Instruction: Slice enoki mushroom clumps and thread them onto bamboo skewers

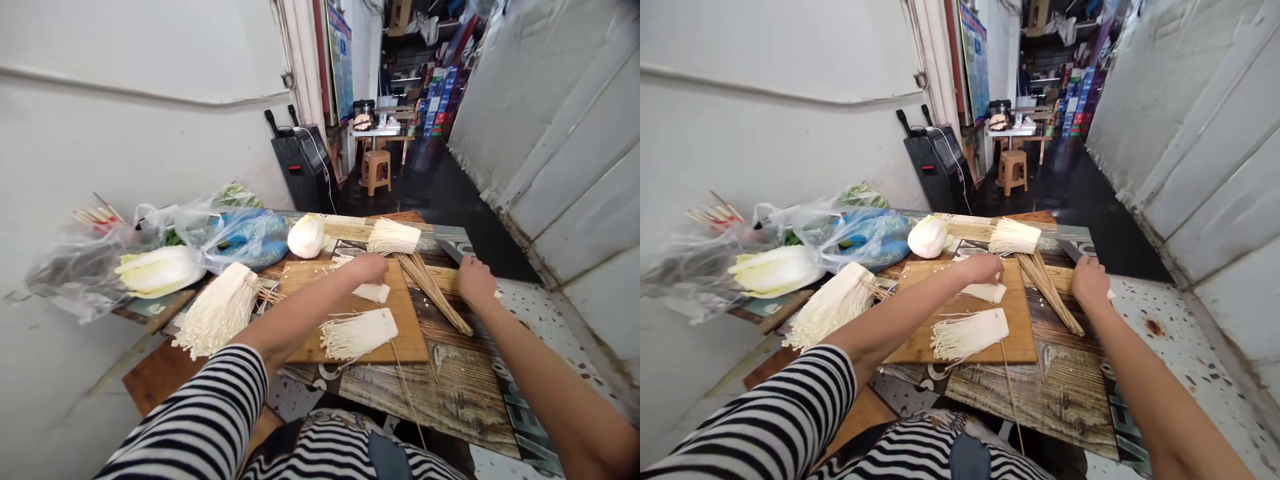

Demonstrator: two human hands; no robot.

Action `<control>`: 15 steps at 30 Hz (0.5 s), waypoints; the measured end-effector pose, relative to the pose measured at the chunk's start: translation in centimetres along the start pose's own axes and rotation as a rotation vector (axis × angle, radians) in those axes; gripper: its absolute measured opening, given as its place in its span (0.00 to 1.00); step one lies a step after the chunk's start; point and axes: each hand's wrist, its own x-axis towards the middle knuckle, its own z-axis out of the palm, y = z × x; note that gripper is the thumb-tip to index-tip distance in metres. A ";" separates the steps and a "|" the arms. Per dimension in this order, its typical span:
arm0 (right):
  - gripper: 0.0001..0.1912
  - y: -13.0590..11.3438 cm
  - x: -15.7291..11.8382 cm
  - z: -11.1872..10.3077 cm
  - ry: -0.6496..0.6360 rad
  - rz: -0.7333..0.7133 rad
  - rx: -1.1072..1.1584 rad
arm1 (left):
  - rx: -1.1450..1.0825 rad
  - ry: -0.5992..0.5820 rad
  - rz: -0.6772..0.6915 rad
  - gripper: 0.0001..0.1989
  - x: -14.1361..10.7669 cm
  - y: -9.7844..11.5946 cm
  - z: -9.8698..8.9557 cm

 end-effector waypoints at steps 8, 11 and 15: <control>0.18 0.3 0.4 0.0 -0.043 -0.050 0.108 | -0.071 0.061 0.050 0.22 -0.3 -3.6 0.3; 0.19 -1.3 -0.1 -1.3 -0.025 -0.102 0.158 | -0.121 0.027 0.070 0.23 0.8 -4.5 0.7; 0.16 -5.8 -1.2 -2.0 -0.111 -0.235 0.329 | -0.179 0.016 0.034 0.20 2.7 -4.8 1.2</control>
